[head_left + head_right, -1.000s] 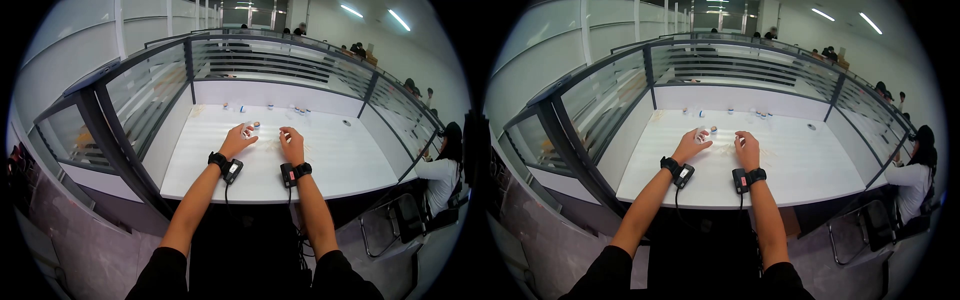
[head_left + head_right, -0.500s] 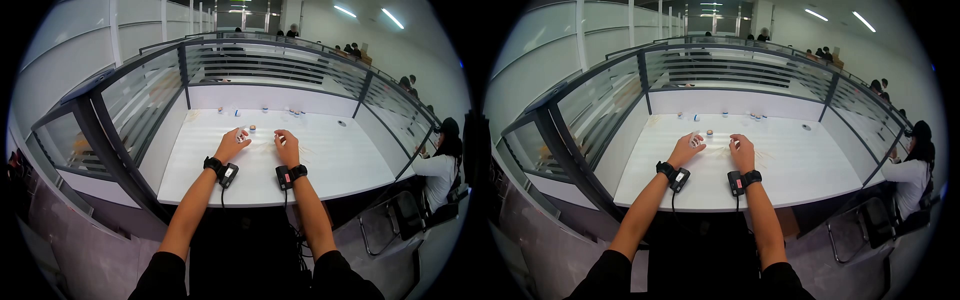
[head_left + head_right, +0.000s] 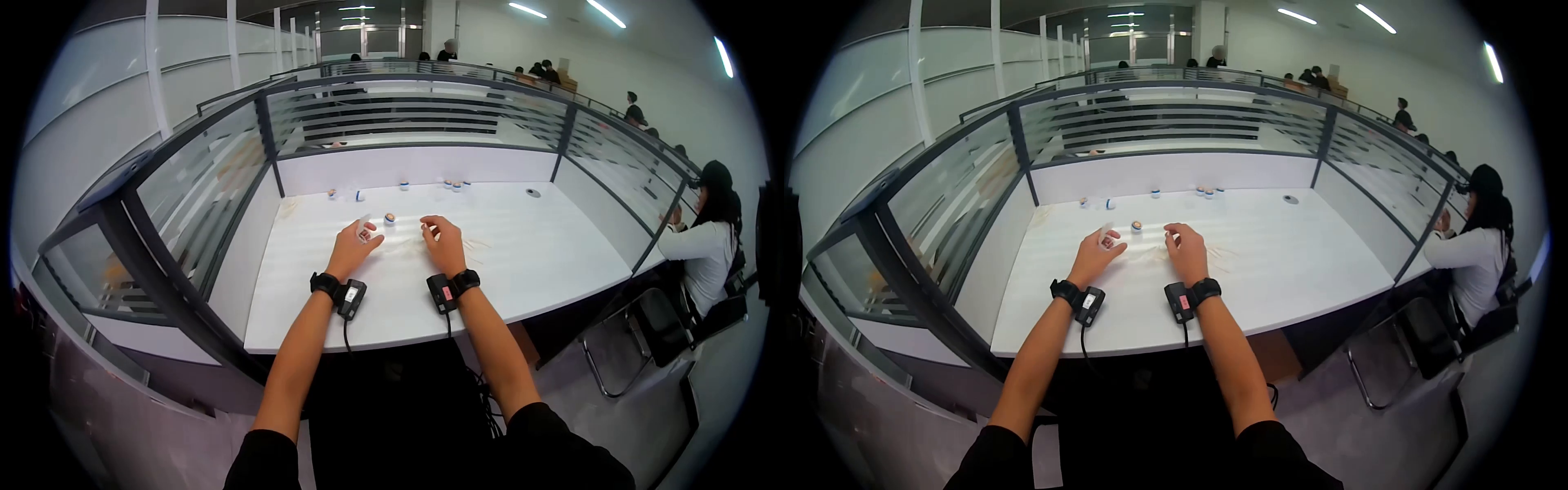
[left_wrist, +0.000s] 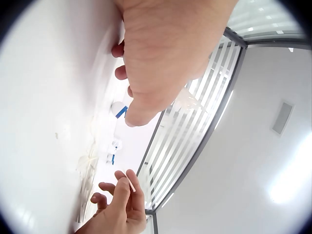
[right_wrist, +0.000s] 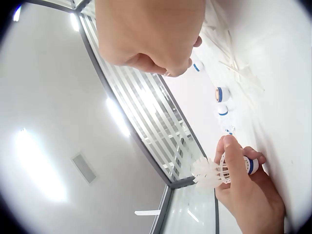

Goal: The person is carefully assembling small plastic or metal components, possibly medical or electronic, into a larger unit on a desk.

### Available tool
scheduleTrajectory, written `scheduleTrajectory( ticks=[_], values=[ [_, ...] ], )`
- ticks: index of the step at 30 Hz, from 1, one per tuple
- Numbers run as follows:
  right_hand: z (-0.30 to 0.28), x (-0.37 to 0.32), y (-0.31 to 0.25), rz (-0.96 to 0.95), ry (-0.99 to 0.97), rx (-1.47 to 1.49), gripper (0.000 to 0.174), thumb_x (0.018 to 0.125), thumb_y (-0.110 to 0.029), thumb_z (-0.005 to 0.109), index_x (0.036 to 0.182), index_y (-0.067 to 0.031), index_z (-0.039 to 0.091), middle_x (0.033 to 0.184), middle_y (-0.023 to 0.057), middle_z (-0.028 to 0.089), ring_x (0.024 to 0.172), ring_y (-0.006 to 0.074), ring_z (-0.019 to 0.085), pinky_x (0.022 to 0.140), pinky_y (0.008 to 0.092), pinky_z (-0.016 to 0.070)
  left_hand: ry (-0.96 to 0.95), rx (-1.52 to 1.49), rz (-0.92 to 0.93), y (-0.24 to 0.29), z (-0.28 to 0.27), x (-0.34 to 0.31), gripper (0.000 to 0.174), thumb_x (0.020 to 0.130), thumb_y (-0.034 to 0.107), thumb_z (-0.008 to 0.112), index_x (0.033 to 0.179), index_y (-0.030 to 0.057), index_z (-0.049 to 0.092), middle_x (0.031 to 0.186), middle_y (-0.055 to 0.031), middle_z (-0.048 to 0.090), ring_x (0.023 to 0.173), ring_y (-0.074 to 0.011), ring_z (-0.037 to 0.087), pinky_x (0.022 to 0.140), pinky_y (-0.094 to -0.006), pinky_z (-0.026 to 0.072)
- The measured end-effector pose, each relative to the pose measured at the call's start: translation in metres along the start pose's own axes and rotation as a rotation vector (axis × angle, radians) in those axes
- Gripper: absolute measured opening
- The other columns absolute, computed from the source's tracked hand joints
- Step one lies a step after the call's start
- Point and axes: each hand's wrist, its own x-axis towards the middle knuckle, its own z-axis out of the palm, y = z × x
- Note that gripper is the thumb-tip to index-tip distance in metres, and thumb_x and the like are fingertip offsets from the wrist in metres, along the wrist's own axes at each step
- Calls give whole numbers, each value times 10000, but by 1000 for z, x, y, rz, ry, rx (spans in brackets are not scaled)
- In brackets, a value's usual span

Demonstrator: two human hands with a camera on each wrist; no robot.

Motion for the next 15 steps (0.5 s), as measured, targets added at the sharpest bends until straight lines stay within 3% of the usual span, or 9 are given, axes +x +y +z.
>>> scheduleTrajectory(
  ticks=[7,11,15],
  values=[
    [0,2,-7,-4,18,35,216,1005,-182,651,1041,13,737,945,143,755,712,258,687,684,351,540,-3,-54,3,0,1,-3,321,850,261,827,1028,45,670,827,-23,608,766,-109,565,709,-281,481],
    [-1,3,-10,-50,48,47,193,988,-158,692,1020,24,747,901,109,758,694,171,645,664,303,515,-4,-20,-5,1,0,-2,324,856,274,829,1041,52,681,856,-8,615,799,-103,565,729,-274,476],
    [-2,3,-10,-25,32,29,207,986,-186,687,985,14,738,896,133,753,702,243,691,664,341,531,-4,3,-17,4,-1,-3,332,856,279,827,1046,49,683,867,-11,617,801,-105,564,729,-275,476]
  ],
)
